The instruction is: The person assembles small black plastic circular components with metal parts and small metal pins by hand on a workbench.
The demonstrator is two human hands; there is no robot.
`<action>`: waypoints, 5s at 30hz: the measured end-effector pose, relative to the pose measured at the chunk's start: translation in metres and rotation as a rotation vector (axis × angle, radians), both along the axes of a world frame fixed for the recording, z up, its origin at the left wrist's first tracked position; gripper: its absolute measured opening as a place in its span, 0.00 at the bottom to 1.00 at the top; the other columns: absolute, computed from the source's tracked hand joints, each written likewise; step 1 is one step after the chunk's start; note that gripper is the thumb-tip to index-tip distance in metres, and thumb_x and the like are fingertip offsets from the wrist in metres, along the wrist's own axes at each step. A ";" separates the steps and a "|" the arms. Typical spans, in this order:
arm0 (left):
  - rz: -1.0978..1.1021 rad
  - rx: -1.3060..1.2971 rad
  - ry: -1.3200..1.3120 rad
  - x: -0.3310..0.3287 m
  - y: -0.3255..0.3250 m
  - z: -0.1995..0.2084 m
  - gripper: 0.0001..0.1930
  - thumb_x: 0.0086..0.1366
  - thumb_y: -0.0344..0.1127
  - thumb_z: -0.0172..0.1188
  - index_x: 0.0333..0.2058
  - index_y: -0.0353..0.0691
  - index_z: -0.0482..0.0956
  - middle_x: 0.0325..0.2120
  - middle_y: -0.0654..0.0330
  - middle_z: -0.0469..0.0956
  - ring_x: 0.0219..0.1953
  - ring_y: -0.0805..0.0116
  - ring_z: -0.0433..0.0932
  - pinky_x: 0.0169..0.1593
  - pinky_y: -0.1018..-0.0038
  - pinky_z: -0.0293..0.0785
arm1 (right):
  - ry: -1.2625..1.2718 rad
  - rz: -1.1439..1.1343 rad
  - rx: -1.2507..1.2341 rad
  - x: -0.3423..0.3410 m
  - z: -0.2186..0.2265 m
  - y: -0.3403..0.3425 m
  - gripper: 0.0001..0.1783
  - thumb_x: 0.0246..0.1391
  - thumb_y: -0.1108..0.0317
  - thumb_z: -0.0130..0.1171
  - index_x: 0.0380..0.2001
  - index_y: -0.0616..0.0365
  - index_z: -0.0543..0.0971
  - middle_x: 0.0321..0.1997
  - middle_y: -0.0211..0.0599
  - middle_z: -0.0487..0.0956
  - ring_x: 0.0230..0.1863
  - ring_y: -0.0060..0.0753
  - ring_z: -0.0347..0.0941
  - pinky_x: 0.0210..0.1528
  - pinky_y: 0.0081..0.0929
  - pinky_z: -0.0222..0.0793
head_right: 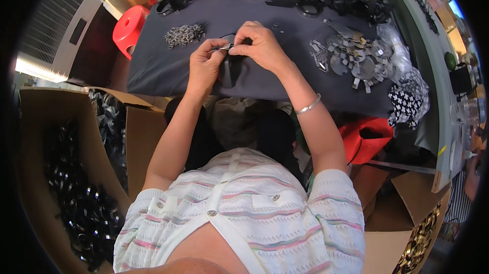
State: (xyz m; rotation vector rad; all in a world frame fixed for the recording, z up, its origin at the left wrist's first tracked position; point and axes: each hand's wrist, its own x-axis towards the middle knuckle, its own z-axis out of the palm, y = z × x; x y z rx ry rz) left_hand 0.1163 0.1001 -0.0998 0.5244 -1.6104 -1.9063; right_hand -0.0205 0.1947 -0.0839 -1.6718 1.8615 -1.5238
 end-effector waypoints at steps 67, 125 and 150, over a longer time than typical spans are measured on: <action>0.178 -0.778 -0.116 0.016 -0.016 -0.008 0.11 0.51 0.30 0.61 0.32 0.35 0.70 0.17 0.55 0.72 0.18 0.65 0.72 0.24 0.72 0.66 | 0.175 0.078 0.074 0.010 0.022 -0.017 0.10 0.39 0.75 0.63 0.30 0.61 0.76 0.27 0.36 0.77 0.27 0.32 0.75 0.30 0.23 0.68; 1.166 -0.683 -1.643 0.508 -0.162 -0.003 0.10 0.53 0.36 0.57 0.32 0.39 0.79 0.32 0.53 0.79 0.35 0.52 0.77 0.39 0.58 0.73 | 0.080 -0.579 0.227 -0.047 -0.008 0.058 0.13 0.52 0.74 0.55 0.42 0.63 0.73 0.28 0.31 0.72 0.22 0.21 0.63 0.24 0.16 0.62; -0.193 0.306 0.142 0.039 -0.020 0.030 0.24 0.64 0.37 0.52 0.56 0.35 0.60 0.31 0.61 0.74 0.30 0.71 0.75 0.31 0.77 0.71 | -0.194 -0.110 0.109 0.083 0.002 0.012 0.11 0.45 0.72 0.60 0.20 0.66 0.68 0.17 0.45 0.70 0.19 0.44 0.64 0.23 0.33 0.60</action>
